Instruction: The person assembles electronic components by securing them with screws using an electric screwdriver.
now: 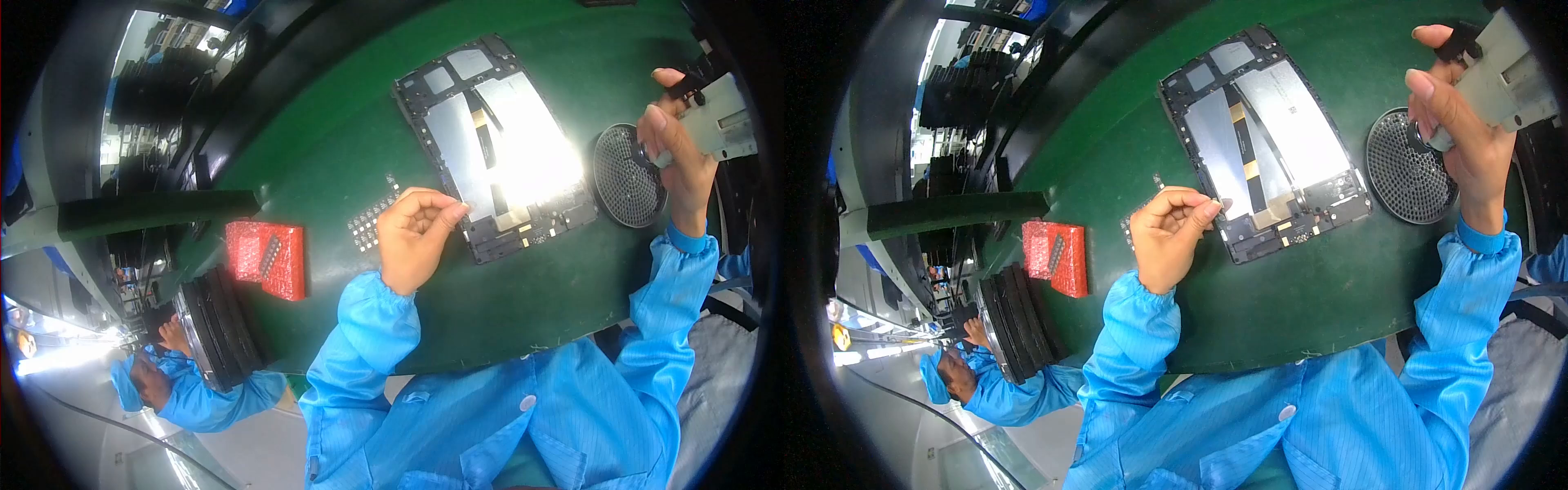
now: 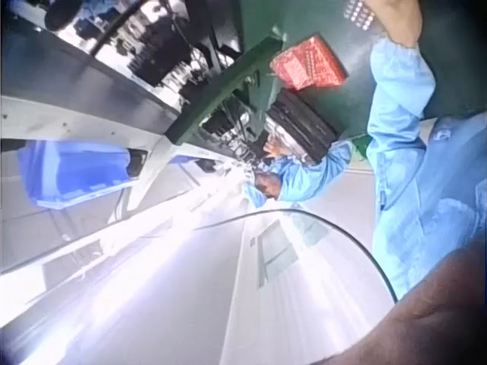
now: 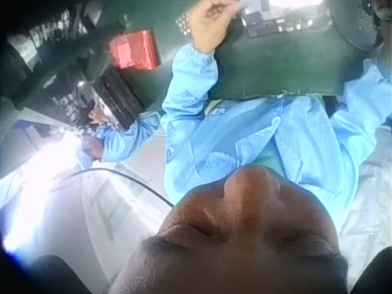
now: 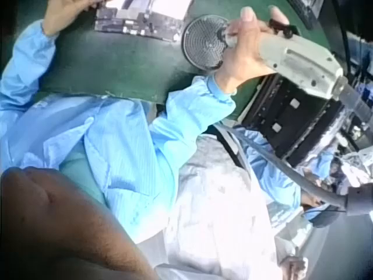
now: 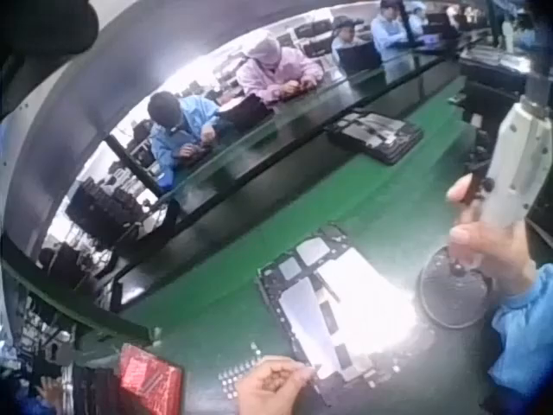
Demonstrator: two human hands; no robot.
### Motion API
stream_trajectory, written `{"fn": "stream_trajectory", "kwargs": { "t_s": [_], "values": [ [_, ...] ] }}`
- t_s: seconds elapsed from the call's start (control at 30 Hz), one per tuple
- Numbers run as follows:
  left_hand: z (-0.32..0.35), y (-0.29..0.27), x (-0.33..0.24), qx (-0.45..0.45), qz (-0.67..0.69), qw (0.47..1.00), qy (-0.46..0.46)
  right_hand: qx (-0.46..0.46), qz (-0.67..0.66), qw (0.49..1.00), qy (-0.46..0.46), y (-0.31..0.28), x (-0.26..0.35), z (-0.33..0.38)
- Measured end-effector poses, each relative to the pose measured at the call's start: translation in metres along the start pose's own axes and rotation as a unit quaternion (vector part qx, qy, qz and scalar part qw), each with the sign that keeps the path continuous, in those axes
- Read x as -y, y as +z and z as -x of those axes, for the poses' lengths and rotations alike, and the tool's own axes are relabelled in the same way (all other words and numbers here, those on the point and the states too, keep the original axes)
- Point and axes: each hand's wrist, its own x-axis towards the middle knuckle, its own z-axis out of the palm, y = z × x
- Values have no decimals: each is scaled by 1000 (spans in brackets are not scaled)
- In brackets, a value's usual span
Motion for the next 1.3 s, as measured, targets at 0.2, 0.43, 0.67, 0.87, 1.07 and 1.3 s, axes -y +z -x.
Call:
{"fn": "stream_trajectory", "kwargs": {
  "t_s": [0.2,0.43,0.67,0.87,1.07,1.3],
  "values": [
    [-4,0,3,-9,-8,1000,24,-3,-24,1000,-1,2,1,1],
    [11,2,-9,-1,-317,941,119,-1,-22,1000,-4,1,2,1],
    [27,-4,-6,57,-421,868,258,-16,-43,999,18,7,7,-1],
    [13,5,-9,80,-442,840,305,-16,-116,993,32,27,20,6],
    [1,18,0,62,-427,833,346,37,-196,977,76,102,55,0],
    [0,17,3,56,-392,857,329,141,-190,963,127,149,44,-12]
  ]
}}
